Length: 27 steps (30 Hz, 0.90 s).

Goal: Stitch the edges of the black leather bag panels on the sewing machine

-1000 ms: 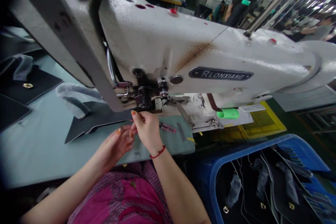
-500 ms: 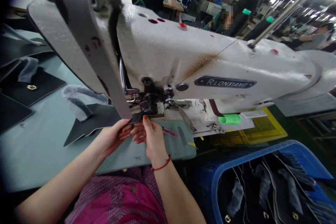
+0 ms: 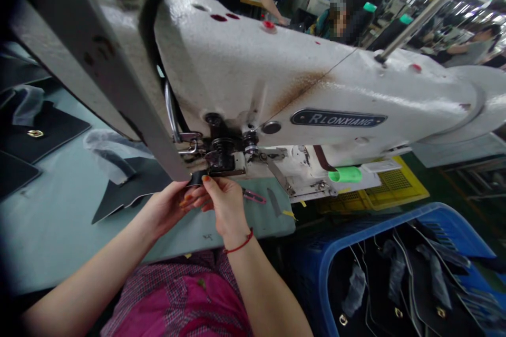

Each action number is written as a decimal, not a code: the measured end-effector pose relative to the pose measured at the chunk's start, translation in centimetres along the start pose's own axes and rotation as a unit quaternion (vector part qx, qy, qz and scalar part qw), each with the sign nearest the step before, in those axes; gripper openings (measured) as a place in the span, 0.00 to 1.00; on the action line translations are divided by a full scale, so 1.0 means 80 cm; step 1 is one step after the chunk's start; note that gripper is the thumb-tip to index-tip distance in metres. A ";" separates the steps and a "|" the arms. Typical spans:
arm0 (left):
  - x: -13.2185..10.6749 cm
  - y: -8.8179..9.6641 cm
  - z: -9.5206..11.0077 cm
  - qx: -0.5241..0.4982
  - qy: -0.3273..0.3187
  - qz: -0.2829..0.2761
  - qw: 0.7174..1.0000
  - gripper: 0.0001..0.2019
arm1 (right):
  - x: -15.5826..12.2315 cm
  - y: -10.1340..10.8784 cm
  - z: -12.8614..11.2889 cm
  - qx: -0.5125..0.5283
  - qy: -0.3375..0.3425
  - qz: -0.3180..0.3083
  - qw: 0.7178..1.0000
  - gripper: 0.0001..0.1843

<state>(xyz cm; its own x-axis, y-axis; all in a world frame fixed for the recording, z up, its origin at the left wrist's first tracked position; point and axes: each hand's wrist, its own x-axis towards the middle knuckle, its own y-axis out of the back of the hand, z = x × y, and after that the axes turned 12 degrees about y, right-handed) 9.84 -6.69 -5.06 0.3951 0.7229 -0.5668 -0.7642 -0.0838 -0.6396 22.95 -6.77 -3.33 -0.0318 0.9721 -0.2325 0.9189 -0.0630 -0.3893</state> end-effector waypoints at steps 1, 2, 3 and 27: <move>0.001 0.000 0.001 0.008 -0.004 0.002 1.000 0.24 | 0.000 0.000 0.000 -0.006 0.009 0.001 1.000 0.19; 0.002 0.000 0.002 0.019 -0.006 0.010 1.000 0.24 | 0.000 0.000 0.000 -0.016 0.020 0.003 1.000 0.19; 0.003 0.001 0.003 0.032 -0.006 0.023 0.999 0.23 | 0.001 0.000 -0.001 -0.031 0.032 0.004 0.999 0.18; 0.000 -0.002 0.007 0.118 -0.018 0.059 0.991 0.24 | -0.034 0.050 0.057 -0.203 0.105 -0.008 0.973 0.11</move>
<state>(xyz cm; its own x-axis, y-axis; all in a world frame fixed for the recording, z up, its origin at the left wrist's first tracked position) 9.67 -6.28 -4.64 0.2802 0.7424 -0.6085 -0.9035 -0.0101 -0.4284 24.92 -10.66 -8.32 -0.0058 0.9997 -0.0253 1.0000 0.0059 0.0029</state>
